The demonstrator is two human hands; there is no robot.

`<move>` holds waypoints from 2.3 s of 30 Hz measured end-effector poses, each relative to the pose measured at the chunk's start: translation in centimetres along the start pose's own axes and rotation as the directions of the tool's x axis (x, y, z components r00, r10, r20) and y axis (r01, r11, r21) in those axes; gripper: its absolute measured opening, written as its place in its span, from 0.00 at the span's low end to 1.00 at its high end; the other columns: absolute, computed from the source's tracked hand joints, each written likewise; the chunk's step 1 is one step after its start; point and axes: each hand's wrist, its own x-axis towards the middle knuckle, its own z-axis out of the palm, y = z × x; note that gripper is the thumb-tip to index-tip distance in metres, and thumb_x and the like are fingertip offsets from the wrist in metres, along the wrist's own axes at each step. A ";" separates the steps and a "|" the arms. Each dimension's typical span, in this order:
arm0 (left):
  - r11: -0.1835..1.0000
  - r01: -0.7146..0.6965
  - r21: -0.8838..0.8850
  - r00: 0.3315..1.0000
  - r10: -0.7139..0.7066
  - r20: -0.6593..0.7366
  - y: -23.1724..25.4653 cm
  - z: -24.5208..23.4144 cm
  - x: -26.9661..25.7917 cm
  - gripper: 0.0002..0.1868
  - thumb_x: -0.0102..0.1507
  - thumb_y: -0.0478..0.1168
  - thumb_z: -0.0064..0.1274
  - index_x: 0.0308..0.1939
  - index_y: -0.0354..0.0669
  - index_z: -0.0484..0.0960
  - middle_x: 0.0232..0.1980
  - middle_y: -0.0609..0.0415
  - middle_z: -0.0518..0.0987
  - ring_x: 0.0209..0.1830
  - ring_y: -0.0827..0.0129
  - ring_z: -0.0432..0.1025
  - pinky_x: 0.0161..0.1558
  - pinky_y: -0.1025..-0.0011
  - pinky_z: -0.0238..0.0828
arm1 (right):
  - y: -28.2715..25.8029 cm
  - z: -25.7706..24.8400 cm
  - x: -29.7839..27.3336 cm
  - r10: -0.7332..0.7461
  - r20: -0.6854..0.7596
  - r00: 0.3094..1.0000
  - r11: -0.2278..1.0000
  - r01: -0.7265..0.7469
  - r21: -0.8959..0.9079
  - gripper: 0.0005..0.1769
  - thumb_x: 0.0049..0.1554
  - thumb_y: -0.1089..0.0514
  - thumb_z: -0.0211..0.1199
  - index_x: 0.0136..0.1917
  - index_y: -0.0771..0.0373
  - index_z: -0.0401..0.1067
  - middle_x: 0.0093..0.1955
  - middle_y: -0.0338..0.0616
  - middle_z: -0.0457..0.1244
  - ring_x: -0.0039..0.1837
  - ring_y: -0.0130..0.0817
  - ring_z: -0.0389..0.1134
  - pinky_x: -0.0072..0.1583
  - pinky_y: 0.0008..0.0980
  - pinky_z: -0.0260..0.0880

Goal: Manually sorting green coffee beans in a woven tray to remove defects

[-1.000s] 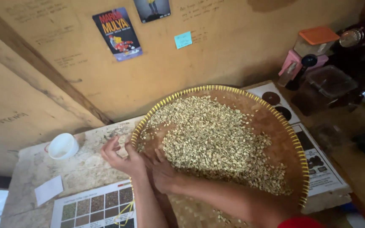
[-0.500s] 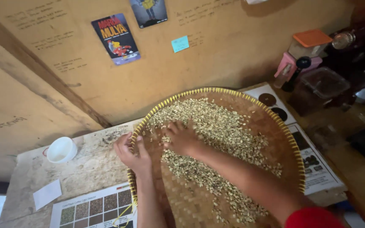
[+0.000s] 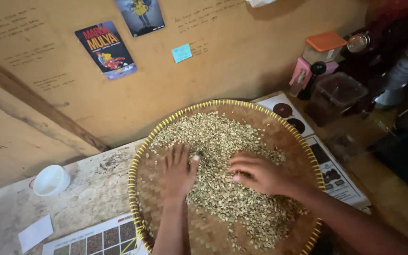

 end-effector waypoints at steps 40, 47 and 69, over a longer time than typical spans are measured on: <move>0.962 0.122 -0.246 0.894 0.001 0.447 7.1 1.1 0.4 0.43 0.60 0.74 0.11 0.75 0.75 0.61 0.84 0.52 0.45 0.83 0.49 0.26 0.77 0.38 0.19 | 0.6 -0.7 -6.5 0.465 0.078 0.882 0.841 -0.412 -0.351 0.33 0.66 0.34 0.40 0.79 0.46 0.54 0.85 0.42 0.41 0.83 0.50 0.40 0.72 0.65 0.46; 0.848 -0.399 -0.349 0.899 0.436 0.030 5.3 5.7 -2.4 0.23 0.70 0.58 0.33 0.62 0.57 0.73 0.54 0.50 0.73 0.54 0.56 0.67 0.57 0.45 0.59 | 1.0 -0.8 -6.5 0.390 0.044 0.920 0.869 -0.351 -0.350 0.30 0.66 0.38 0.48 0.76 0.51 0.57 0.82 0.47 0.47 0.79 0.54 0.48 0.68 0.56 0.57; 0.985 -0.066 -0.160 0.952 0.110 0.285 5.1 4.0 -6.8 0.34 0.71 0.61 0.23 0.81 0.66 0.41 0.84 0.48 0.31 0.82 0.50 0.26 0.76 0.41 0.23 | 2.7 1.2 -7.3 0.343 -0.057 0.938 0.902 -0.346 -0.258 0.26 0.62 0.47 0.58 0.72 0.53 0.64 0.79 0.45 0.52 0.80 0.53 0.49 0.71 0.59 0.54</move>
